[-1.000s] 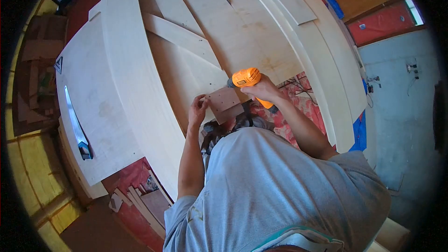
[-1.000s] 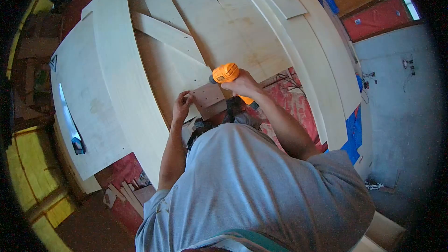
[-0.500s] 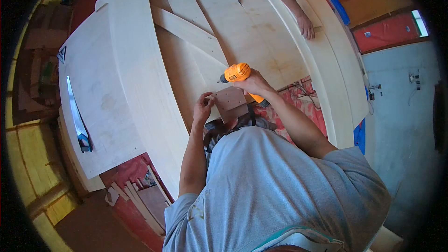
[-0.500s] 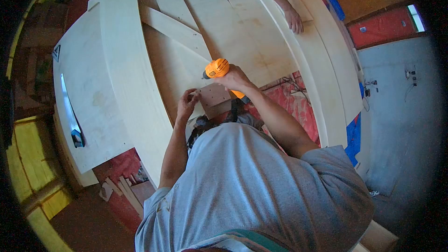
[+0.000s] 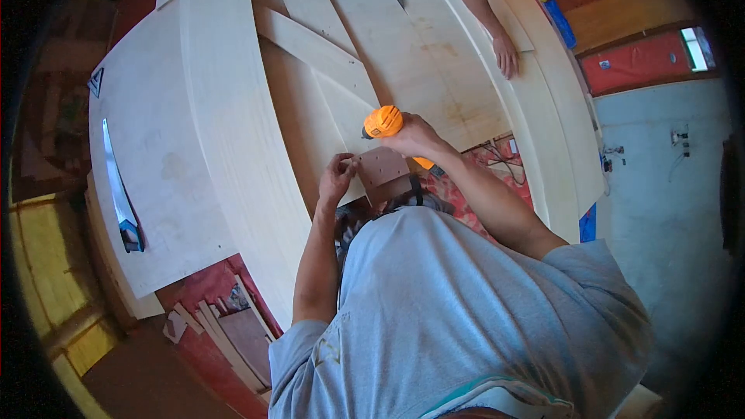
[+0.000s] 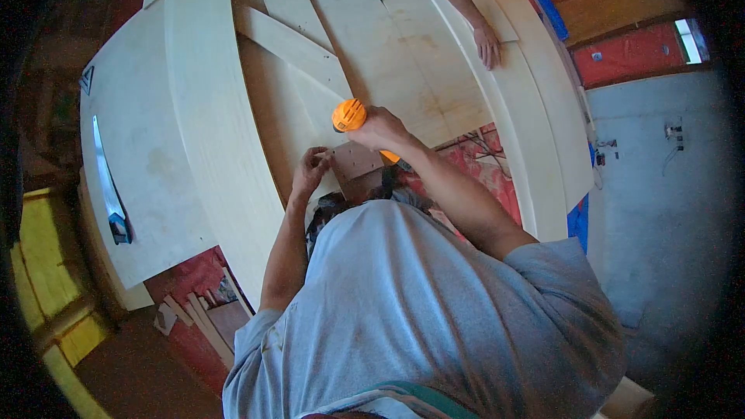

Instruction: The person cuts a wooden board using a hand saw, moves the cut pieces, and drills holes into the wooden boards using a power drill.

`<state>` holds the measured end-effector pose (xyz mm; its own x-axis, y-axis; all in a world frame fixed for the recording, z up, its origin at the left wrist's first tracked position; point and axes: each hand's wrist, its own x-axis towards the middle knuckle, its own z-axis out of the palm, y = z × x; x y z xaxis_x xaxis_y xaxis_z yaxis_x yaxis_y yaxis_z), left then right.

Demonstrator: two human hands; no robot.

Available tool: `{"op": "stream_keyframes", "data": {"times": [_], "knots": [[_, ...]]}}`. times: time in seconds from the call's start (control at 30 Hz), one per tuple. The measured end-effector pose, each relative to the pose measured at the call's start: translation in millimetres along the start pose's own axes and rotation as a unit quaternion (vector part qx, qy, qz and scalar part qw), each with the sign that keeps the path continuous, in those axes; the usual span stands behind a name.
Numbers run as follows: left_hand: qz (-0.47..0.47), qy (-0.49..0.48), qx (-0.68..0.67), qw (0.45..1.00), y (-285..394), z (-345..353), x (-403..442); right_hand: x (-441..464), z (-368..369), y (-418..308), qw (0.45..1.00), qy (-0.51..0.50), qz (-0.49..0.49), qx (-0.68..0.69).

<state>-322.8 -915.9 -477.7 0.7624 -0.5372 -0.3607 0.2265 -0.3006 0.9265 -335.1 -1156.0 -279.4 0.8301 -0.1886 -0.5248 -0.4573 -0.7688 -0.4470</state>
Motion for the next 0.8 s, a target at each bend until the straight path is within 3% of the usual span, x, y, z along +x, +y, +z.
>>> {"op": "stream_keyframes", "data": {"times": [0.17, 0.3, 0.47, 0.8], "knots": [[0.011, 0.017, -0.007, 1.000, -9, 2, 3, -3, -4, -10, 0.996, -0.039, 0.071, 0.035], [-0.010, 0.020, -0.003, 1.000, -3, -1, 1, -5, -3, -9, 0.997, -0.023, 0.046, 0.063], [-0.018, 0.040, -0.061, 0.997, -11, 1, 0, -1, -1, -2, 0.976, -0.055, 0.049, 0.205], [-0.027, 0.031, 0.002, 0.999, -7, 2, 4, 6, 4, -4, 0.989, -0.038, 0.040, 0.135]]}}
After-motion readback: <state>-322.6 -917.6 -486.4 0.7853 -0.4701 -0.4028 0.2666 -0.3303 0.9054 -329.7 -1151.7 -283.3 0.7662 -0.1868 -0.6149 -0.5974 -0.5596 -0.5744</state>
